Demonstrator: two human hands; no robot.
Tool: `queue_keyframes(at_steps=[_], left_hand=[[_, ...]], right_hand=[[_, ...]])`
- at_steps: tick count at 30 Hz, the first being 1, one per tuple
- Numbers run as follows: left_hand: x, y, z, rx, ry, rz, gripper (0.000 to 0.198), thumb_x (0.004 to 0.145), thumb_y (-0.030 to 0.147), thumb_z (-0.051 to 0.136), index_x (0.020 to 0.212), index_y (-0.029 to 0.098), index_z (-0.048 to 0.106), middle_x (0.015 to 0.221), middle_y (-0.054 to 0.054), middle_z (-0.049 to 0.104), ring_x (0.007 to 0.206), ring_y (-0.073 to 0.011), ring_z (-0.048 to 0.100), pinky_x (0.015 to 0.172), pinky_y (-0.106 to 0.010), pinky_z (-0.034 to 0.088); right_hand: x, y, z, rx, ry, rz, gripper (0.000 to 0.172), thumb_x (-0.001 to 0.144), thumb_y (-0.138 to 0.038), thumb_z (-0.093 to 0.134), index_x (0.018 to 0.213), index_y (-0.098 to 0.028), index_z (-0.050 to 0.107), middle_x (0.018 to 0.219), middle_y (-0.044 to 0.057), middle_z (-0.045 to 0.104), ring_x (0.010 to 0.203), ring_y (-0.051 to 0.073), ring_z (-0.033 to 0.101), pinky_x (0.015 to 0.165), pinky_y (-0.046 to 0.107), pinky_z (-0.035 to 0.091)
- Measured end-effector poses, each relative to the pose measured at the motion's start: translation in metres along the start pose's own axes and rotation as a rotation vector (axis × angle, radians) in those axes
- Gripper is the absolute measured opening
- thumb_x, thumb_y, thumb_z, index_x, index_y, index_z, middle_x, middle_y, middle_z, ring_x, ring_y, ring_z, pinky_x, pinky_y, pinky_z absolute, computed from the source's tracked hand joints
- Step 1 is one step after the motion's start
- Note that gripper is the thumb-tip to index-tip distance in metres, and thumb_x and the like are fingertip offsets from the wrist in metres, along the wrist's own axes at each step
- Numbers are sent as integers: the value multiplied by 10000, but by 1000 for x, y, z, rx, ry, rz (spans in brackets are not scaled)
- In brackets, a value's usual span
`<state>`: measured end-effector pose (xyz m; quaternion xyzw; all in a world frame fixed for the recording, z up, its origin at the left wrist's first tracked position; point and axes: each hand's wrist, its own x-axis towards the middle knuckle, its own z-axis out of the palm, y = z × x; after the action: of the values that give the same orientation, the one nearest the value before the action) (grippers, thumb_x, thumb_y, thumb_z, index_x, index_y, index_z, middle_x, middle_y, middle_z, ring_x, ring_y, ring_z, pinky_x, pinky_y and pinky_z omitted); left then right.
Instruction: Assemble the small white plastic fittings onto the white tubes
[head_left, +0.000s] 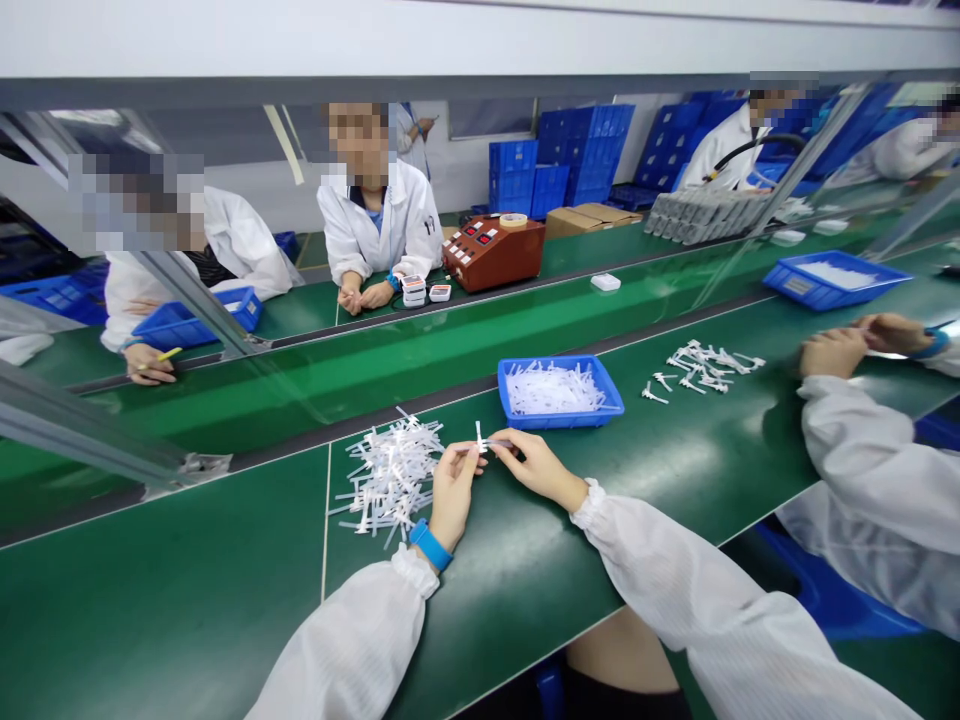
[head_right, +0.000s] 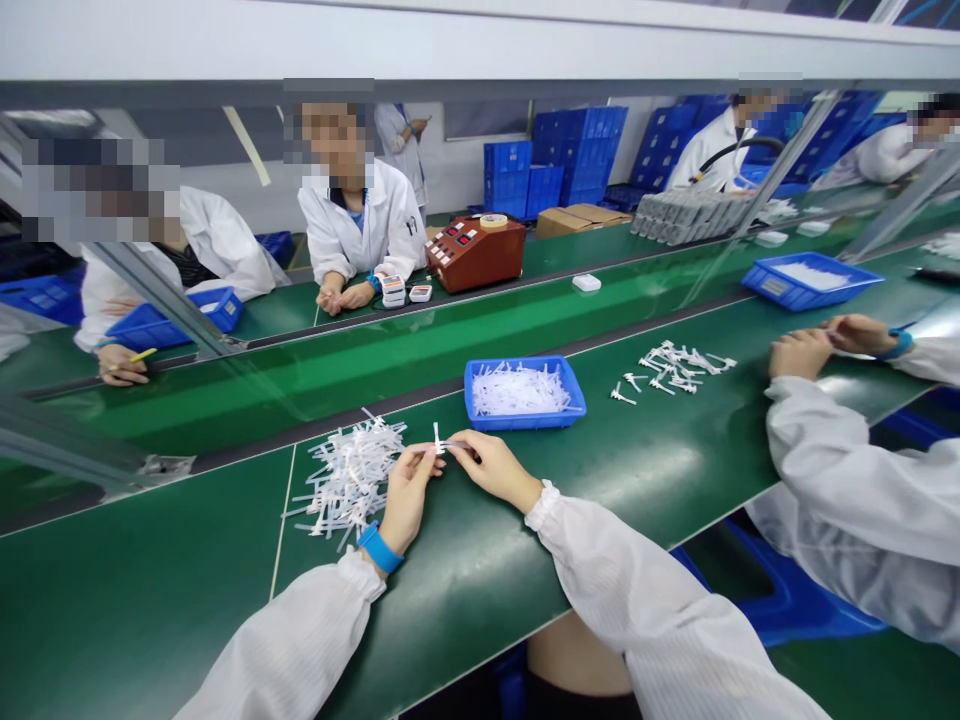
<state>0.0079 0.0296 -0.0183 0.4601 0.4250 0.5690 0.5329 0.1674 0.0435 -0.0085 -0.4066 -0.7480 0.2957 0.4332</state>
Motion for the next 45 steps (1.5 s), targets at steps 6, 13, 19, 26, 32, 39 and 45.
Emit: queue_keyframes(at_steps=[6, 13, 19, 26, 32, 39, 45], left_hand=[[-2, -3, 1, -81, -47, -59, 389, 870, 516, 512, 849, 139, 604, 749, -39, 617, 635, -116, 591, 594, -227, 466], [-1, -9, 0, -24, -115, -41, 389, 873, 514, 491, 869, 140, 597, 714, -49, 633, 630, -155, 601, 590, -266, 487], [0, -22, -13, 137, 86, -6, 341, 809, 322, 597, 1114, 175, 553, 1254, -125, 571, 1250, -272, 456, 1044, -394, 385], [0, -14, -8, 96, -20, 29, 274, 857, 387, 534, 1003, 159, 581, 1100, -117, 643, 1068, -244, 578, 944, -362, 455], [-3, 0, 0, -40, -186, -90, 450, 870, 584, 444, 768, 157, 542, 624, -20, 605, 553, -129, 566, 552, -245, 450], [-3, 5, 3, -2, -220, -117, 564, 854, 649, 415, 642, 148, 562, 564, -40, 607, 508, -127, 548, 537, -247, 427], [-3, 7, 4, 34, -266, -106, 586, 870, 653, 368, 614, 157, 545, 573, -35, 593, 524, -131, 543, 551, -254, 425]], right_hand=[[-5, 4, 12, 1, 255, -80, 161, 952, -280, 452, 958, -187, 583, 811, 40, 626, 709, 155, 599, 681, 281, 487], [18, -19, 43, -45, 274, -272, 131, 945, -244, 461, 965, -206, 585, 849, 53, 626, 782, 184, 591, 719, 324, 486], [69, -68, 74, -180, 67, -332, 136, 942, -254, 486, 992, -190, 595, 933, 72, 631, 900, 205, 571, 842, 369, 466], [44, -45, 55, -355, 108, -336, 212, 936, -173, 420, 1107, -171, 546, 1070, 121, 586, 1022, 230, 539, 882, 405, 465], [-24, 8, -12, -588, 47, -644, 282, 850, -110, 468, 1117, -191, 509, 1058, 113, 611, 1002, 227, 570, 816, 405, 481], [-62, 67, -131, -924, 518, -244, 251, 834, -135, 487, 1082, -166, 501, 1123, 150, 582, 1087, 259, 527, 918, 441, 410], [-63, 109, -185, -1109, 610, 560, 216, 870, -247, 486, 998, -92, 565, 1126, 220, 551, 1097, 367, 431, 835, 487, 389]])
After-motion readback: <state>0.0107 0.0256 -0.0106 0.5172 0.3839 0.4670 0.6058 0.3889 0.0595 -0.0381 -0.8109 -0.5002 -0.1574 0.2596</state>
